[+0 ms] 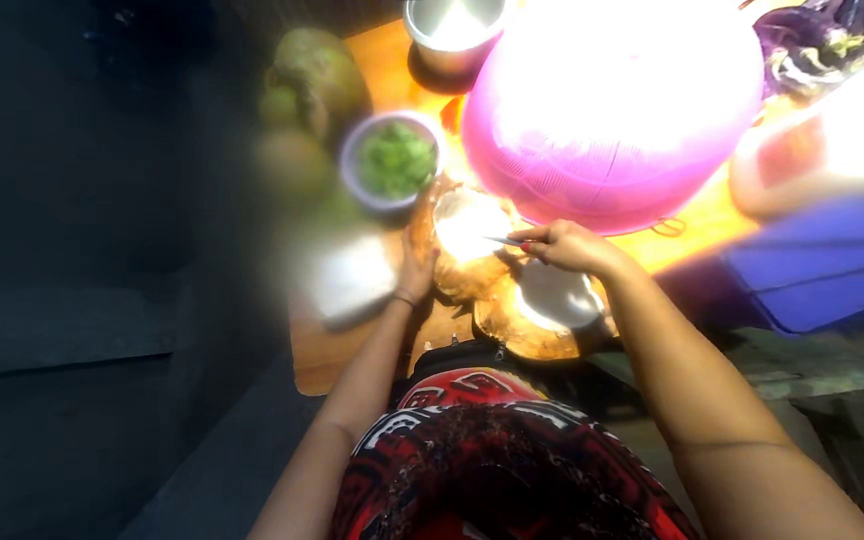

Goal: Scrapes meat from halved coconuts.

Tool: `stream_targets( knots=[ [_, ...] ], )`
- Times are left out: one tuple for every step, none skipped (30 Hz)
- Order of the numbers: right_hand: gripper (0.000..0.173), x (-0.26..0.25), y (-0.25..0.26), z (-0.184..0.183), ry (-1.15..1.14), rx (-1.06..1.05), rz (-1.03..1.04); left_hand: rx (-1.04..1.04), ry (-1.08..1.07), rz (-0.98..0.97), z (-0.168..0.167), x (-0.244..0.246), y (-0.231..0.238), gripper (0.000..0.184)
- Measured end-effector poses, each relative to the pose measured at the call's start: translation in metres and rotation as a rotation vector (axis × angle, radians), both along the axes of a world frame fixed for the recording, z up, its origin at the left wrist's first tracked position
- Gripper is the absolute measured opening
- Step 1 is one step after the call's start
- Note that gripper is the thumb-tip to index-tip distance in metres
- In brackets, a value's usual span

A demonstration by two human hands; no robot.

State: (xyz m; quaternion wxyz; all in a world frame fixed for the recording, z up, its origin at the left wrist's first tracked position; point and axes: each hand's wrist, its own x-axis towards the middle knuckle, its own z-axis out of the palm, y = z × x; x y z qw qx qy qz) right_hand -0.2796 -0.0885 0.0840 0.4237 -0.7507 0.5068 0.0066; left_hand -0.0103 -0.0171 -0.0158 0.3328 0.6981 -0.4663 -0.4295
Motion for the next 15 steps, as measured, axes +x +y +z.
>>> stream_targets(
  knots=[
    [0.032,0.001,0.000,-0.003,-0.005,-0.002,0.036,0.002,-0.005,0.003,0.000,0.000,0.000,0.088],
    [0.031,0.003,0.001,-0.004,-0.006,0.008,0.076,0.000,-0.005,0.004,-0.001,0.000,0.000,0.089],
    [0.031,0.004,0.001,-0.006,-0.005,0.019,0.120,-0.006,0.001,0.003,-0.002,0.001,0.000,0.089],
    [0.030,0.004,0.000,-0.008,0.001,0.030,0.167,-0.011,0.005,0.003,-0.004,0.002,0.000,0.089],
    [0.031,0.006,0.000,-0.007,0.026,0.064,0.201,-0.018,0.004,-0.004,-0.004,0.002,0.000,0.088],
    [0.031,0.009,0.000,-0.005,0.067,0.115,0.215,-0.028,0.001,-0.007,-0.004,0.002,0.000,0.088],
    [0.031,0.011,-0.001,-0.005,0.097,0.140,0.208,-0.028,-0.001,-0.013,-0.004,0.002,0.000,0.088],
    [0.030,0.009,-0.002,-0.006,0.089,0.126,0.173,-0.025,-0.005,-0.013,-0.003,0.002,0.000,0.088],
    [0.030,0.006,-0.004,-0.009,0.054,0.081,0.122,-0.017,-0.006,-0.009,-0.002,0.002,-0.001,0.087],
    [0.031,0.004,-0.006,-0.005,0.023,0.055,0.069,-0.008,-0.009,-0.001,-0.002,0.001,-0.001,0.088],
    [0.031,0.003,-0.007,0.000,0.009,0.039,0.028,-0.001,-0.007,0.001,-0.001,0.002,-0.001,0.088],
    [0.031,0.003,-0.006,0.005,-0.004,0.038,0.010,0.006,0.000,0.003,0.000,0.002,0.000,0.088],
    [0.030,0.003,-0.005,0.010,-0.009,0.061,0.012,0.008,0.004,0.003,0.001,0.001,0.001,0.088],
    [0.031,0.004,-0.002,0.014,-0.003,0.104,0.035,0.009,0.005,0.002,0.002,0.001,0.001,0.088],
    [0.031,0.005,-0.001,0.012,0.010,0.138,0.075,0.012,0.002,-0.001,0.003,0.001,0.001,0.088]
  ],
)
